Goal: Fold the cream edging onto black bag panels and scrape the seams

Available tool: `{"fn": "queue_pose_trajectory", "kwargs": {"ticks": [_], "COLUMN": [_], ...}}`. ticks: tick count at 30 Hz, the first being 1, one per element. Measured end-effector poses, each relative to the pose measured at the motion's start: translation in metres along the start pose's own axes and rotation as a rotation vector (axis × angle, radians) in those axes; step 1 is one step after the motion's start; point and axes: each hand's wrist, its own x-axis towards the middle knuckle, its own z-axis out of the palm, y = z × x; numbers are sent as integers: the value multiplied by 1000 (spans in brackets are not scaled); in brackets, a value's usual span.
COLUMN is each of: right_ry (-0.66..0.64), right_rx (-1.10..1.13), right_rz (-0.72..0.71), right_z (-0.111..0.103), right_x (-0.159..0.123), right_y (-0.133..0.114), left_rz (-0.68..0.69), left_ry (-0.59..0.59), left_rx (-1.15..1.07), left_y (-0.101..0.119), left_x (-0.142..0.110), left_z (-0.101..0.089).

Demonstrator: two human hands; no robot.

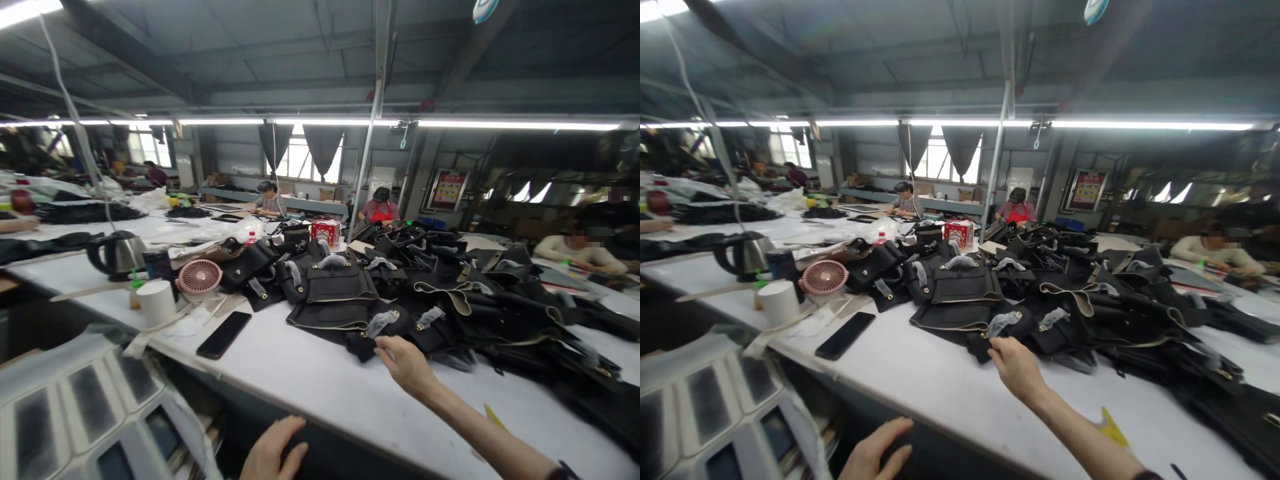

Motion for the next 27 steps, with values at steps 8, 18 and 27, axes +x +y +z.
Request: {"fn": "queue_pose_trajectory", "kwargs": {"ticks": [8,18,27], "right_ry": [-145,-155,-69], "right_rx": [-283,-219,192], "right_rz": [-199,-49,-103], "right_z": [53,23,-99], "right_x": [114,192,112], "right_y": [-15,-27,-38], "left_rz": [59,12,-188], "left_ry": [-83,-123,262], "left_rx": [277,314,-666], "left_y": [-8,-14,12], "left_x": [86,86,87], "left_z": [50,57,28]}}
